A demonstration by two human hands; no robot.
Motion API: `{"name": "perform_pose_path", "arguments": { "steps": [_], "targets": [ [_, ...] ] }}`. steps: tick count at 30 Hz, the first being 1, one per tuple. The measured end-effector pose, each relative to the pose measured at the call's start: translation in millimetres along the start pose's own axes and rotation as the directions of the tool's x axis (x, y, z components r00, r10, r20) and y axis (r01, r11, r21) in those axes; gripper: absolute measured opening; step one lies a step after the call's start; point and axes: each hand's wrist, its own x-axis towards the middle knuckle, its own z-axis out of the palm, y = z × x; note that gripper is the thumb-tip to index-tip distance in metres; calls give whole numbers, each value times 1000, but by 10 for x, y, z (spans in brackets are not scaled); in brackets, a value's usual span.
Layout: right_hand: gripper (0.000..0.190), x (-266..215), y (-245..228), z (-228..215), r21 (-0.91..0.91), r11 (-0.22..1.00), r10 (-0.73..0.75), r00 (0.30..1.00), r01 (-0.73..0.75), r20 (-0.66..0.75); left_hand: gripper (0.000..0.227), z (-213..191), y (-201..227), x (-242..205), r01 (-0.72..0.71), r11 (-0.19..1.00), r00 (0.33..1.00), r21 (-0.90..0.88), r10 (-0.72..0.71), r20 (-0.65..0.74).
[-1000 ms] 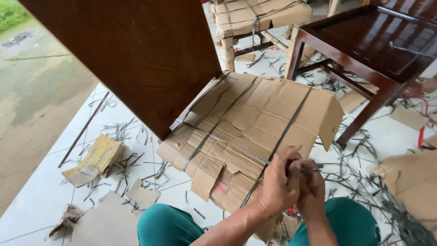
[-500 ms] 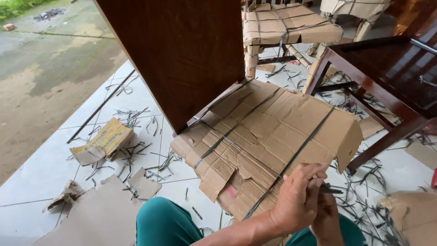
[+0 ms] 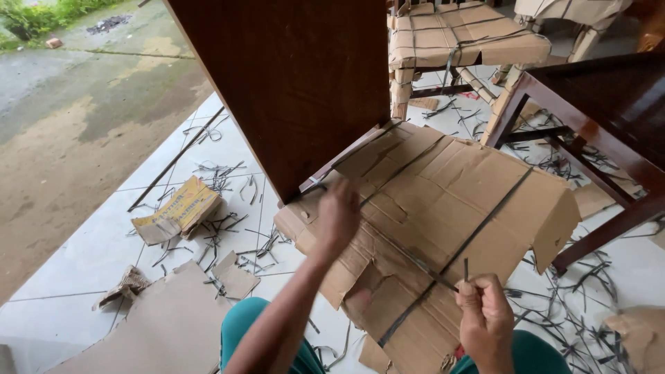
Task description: The person sits on the floor and secures a cardboard-covered chair seat using black plastic straps. They use red-handled shears to cut strap ends, then thread and tighten the straps around the chair legs and seat, adjusting the chair's position as needed.
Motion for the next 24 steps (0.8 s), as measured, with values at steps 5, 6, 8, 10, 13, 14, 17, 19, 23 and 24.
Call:
{"name": "perform_pose_path", "arguments": {
  "steps": [5, 6, 8, 10, 13, 14, 17, 19, 23, 24],
  "targets": [
    [16, 2, 18, 49, 69, 996, 53, 998, -50, -39, 63, -311, -567, 486, 143, 908, 889, 394, -293, 353],
    [17, -4, 60, 57, 74, 994, 83, 995, -78, -57, 63, -327, -568, 525, 125, 891, 838, 436, -330, 435],
    [16, 18, 57, 53, 117, 992, 46, 998, -41, -44, 72, -370, -599, 619, 295, 900, 792, 322, -418, 445],
    [16, 15, 71, 34, 155, 988, 11, 1000, -7, -26, 81, -354, -743, 678, 465, 862, 726, 203, -502, 470],
    [14, 34, 75, 39, 154, 988, 10, 1000, -7, -23, 70, -378, -1012, 765, 500, 863, 694, 71, -448, 563],
    [13, 41, 65, 39, 115, 993, 10, 1000, -8, -23, 61, -415, -1015, 794, 418, 894, 680, 164, -427, 595],
    [12, 32, 60, 48, 90, 996, 22, 999, -19, -28, 59, -629, -699, 891, 376, 886, 590, 272, -455, 667],
    [12, 33, 59, 47, 103, 994, 29, 999, -25, -37, 65, -666, -619, 949, 420, 859, 515, 293, -492, 702],
    [15, 38, -6, 41, 107, 992, 61, 998, -60, -1, 44, -559, -761, 1014, 55, 950, 573, 308, -283, 769],
    [16, 34, -32, 40, 74, 995, 64, 998, -63, -1, 39, -553, -751, 1023, -20, 944, 566, 329, -261, 782]
  ]
}}
